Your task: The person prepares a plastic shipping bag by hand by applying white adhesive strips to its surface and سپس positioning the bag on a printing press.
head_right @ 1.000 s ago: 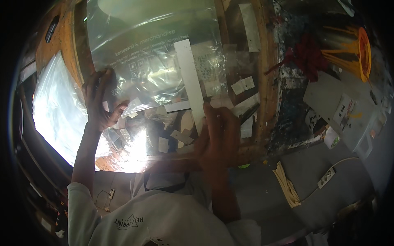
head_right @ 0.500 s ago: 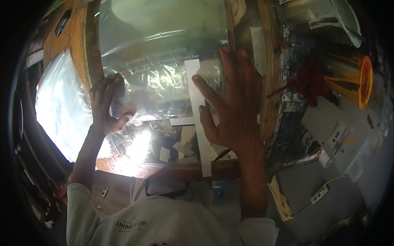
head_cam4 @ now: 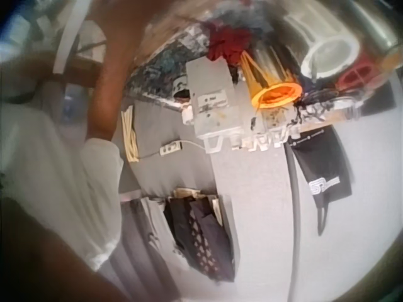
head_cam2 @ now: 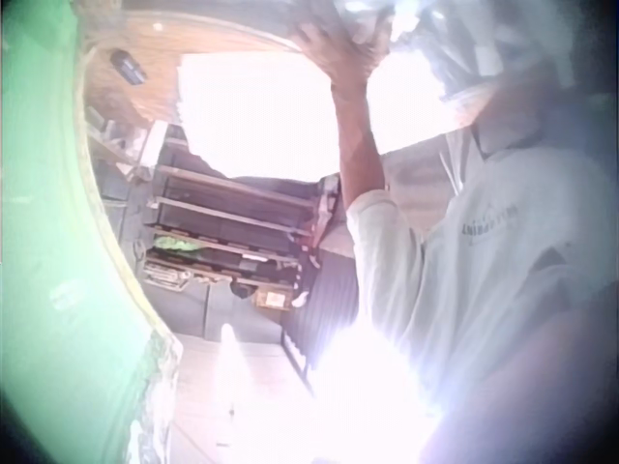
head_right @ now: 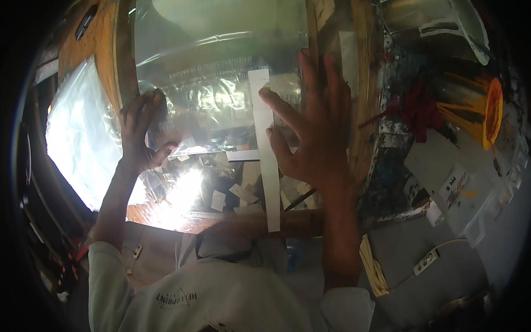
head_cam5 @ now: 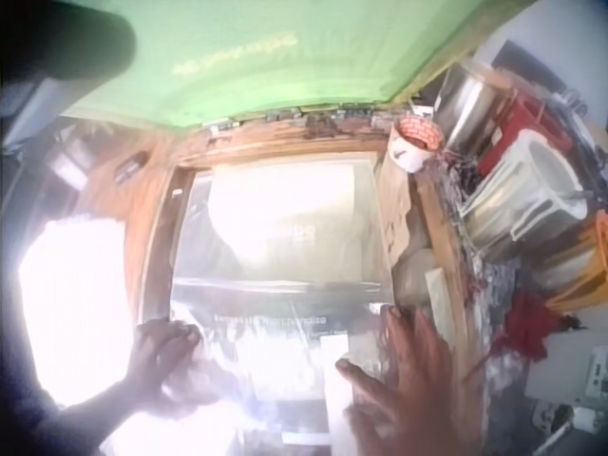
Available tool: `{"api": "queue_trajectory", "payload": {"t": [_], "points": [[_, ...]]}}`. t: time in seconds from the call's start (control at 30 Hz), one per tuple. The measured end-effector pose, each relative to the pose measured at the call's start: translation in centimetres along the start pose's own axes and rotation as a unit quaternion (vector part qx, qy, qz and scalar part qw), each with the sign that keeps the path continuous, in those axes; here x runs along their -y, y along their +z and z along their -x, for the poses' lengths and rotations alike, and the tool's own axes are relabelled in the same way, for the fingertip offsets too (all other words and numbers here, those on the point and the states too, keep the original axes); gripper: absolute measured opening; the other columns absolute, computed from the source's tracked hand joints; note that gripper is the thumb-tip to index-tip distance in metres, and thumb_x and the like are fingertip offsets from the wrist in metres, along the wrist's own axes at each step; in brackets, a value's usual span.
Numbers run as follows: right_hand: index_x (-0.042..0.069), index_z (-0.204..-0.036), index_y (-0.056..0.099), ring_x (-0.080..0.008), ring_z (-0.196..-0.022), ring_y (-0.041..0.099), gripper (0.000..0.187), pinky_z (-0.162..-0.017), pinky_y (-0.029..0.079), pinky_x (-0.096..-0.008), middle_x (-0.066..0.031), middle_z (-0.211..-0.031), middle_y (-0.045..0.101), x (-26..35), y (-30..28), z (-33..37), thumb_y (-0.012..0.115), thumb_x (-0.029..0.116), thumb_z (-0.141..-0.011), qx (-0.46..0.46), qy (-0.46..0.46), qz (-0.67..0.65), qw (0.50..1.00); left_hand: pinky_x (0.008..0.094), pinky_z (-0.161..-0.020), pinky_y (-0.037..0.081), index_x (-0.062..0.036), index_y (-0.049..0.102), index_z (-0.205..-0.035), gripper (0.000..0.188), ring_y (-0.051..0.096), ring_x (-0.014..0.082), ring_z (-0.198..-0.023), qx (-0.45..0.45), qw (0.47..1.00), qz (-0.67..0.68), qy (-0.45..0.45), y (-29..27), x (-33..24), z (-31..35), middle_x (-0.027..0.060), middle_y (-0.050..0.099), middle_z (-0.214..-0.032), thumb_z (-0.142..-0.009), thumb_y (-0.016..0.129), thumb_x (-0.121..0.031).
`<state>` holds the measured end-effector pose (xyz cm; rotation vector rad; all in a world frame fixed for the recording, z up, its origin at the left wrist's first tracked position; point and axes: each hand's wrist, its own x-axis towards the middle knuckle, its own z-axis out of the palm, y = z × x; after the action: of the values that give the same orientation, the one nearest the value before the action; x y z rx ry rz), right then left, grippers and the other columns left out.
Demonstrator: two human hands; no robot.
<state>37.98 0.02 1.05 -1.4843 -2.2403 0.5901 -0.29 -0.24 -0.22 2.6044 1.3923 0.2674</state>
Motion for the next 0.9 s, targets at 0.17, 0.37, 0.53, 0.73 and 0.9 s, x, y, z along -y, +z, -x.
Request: {"api": "queue_trajectory", "payload": {"t": [0.17,0.37,0.53,0.73,0.9], "points": [[0.027,-0.128,0.075,-0.0523,-0.153,0.022,0.046,-0.118,0.022,-0.0657,-0.0209,-0.167,0.032,-1.1,0.3,0.1,0.070,0.020,-0.083,-0.007,-0.031,0.011,0.999,0.0507,-0.111,0.038,-0.0034,0.055,-0.149,0.095,0.045,0.0359,-0.134,-0.005,1.000,-0.002,0.003,0.0,-0.1,0.0,0.0179,0.050,-0.147,-0.088,0.062,-0.076],[0.028,-0.126,0.076,-0.0511,-0.152,0.024,0.044,-0.118,0.022,-0.0634,-0.0214,-0.166,0.034,-1.1,0.4,-0.1,0.072,0.019,-0.083,-0.022,-0.035,-0.001,0.999,0.0472,-0.109,0.038,-0.0066,0.059,-0.147,0.090,0.050,0.0345,-0.131,-0.027,0.999,0.022,-0.002,0.0,-0.4,-0.2,0.0150,0.056,-0.142,-0.082,0.076,-0.067],[0.029,-0.126,0.077,-0.0473,-0.155,0.022,0.050,-0.123,0.020,-0.0588,-0.0182,-0.167,0.034,-0.9,0.2,0.0,0.078,0.018,-0.077,-0.018,-0.021,-0.001,1.000,0.0485,-0.108,0.039,-0.0051,0.056,-0.150,0.095,0.048,0.0361,-0.130,-0.011,1.000,-0.009,-0.003,0.1,-0.3,0.0,0.0177,0.051,-0.145,-0.086,0.065,-0.076],[0.023,-0.122,0.079,-0.0484,-0.155,0.019,0.047,-0.122,0.019,-0.0621,-0.0190,-0.168,0.032,-0.6,-0.7,-0.7,0.080,0.022,-0.075,0.007,-0.021,0.008,1.000,0.0466,-0.108,0.039,-0.0103,0.057,-0.150,0.091,0.050,0.0334,-0.129,-0.031,0.999,0.002,0.004,0.1,-0.4,-0.1,0.0143,0.054,-0.145,-0.081,0.076,-0.067],[0.021,-0.119,0.080,-0.0499,-0.155,0.018,0.043,-0.122,0.019,-0.0606,-0.0212,-0.166,0.034,-0.3,-1.2,-1.1,0.079,0.021,-0.076,0.021,-0.011,0.006,1.000,0.0469,-0.109,0.039,-0.0108,0.056,-0.151,0.090,0.051,0.0338,-0.129,-0.033,0.999,-0.005,0.007,0.2,-0.3,0.0,0.0139,0.055,-0.145,-0.081,0.077,-0.064]]}}
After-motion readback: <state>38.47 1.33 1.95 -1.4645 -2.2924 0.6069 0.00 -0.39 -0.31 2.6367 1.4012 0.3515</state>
